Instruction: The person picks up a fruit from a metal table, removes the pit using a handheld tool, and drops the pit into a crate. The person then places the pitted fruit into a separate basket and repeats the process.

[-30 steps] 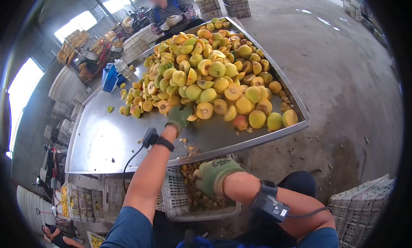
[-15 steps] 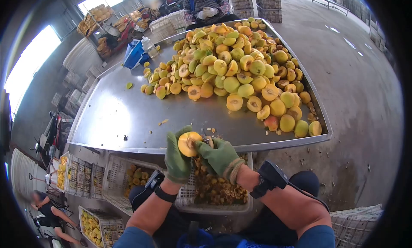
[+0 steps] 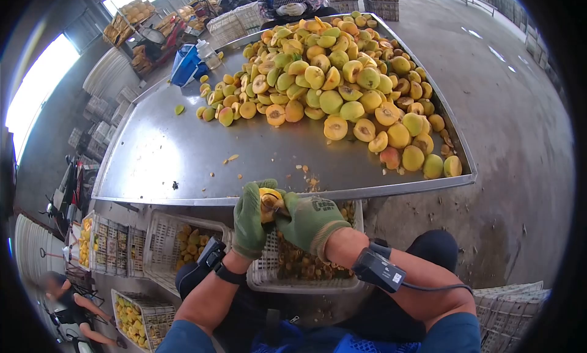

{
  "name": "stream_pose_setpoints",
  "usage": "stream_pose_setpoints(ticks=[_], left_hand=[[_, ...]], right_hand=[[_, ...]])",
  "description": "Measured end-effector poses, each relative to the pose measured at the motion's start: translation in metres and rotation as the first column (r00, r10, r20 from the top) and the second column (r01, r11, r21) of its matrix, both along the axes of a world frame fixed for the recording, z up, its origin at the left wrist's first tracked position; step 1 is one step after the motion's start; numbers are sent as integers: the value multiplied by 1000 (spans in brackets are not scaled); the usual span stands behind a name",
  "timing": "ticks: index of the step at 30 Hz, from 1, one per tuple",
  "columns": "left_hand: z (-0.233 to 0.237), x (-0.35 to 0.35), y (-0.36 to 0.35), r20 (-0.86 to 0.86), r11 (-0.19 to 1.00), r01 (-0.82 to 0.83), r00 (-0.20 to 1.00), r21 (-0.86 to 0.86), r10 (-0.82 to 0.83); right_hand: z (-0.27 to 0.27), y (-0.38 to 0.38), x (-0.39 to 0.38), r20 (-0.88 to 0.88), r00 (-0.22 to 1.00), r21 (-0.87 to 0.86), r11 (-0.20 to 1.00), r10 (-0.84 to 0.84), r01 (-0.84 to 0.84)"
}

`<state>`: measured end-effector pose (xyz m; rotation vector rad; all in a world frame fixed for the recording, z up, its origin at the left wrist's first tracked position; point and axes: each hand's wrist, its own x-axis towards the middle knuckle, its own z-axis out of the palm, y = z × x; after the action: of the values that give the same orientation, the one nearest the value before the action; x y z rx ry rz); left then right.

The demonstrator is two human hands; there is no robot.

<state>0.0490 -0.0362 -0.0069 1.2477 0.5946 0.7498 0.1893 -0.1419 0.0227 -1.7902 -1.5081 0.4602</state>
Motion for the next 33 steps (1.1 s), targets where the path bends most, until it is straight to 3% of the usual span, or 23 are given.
stream_pose_setpoints(ticks=[5, 10, 13, 22, 25, 28, 31, 32, 33], left_hand=[[7, -3, -9, -95, 999, -22, 995, 49, 27], [11, -1, -12, -143, 994, -52, 988, 91, 65], [9, 0, -13, -181, 943, -74, 974, 326, 139], [-1, 1, -21, -104, 884, -199, 959, 424, 265], [2, 0, -26, -46, 905, -178, 976, 386, 211], [0, -6, -19, -105, 810, -62, 983, 583, 150], [9, -10, -10, -286, 828, 149, 958, 541, 15], [10, -11, -9, -243, 872, 148, 969, 467, -34], [11, -11, -7, -193, 909, 148, 978, 389, -77]], right_hand=[[16, -5, 0, 35, 996, -217, 974, 78, -69], [0, -5, -5, 12, 999, -208, 978, 35, -31], [-6, -6, -10, -5, 1000, -226, 974, 22, -23], [12, -10, -18, -113, 992, -351, 931, 63, -100], [18, -13, -17, -180, 982, -361, 924, 62, -124], [16, -11, -10, -226, 967, -373, 907, 116, -196], [10, -7, 1, -236, 954, -398, 877, 184, -268], [7, -6, 3, -235, 951, -408, 867, 203, -286], [-2, -5, 4, -389, 909, -369, 879, 150, -303]])
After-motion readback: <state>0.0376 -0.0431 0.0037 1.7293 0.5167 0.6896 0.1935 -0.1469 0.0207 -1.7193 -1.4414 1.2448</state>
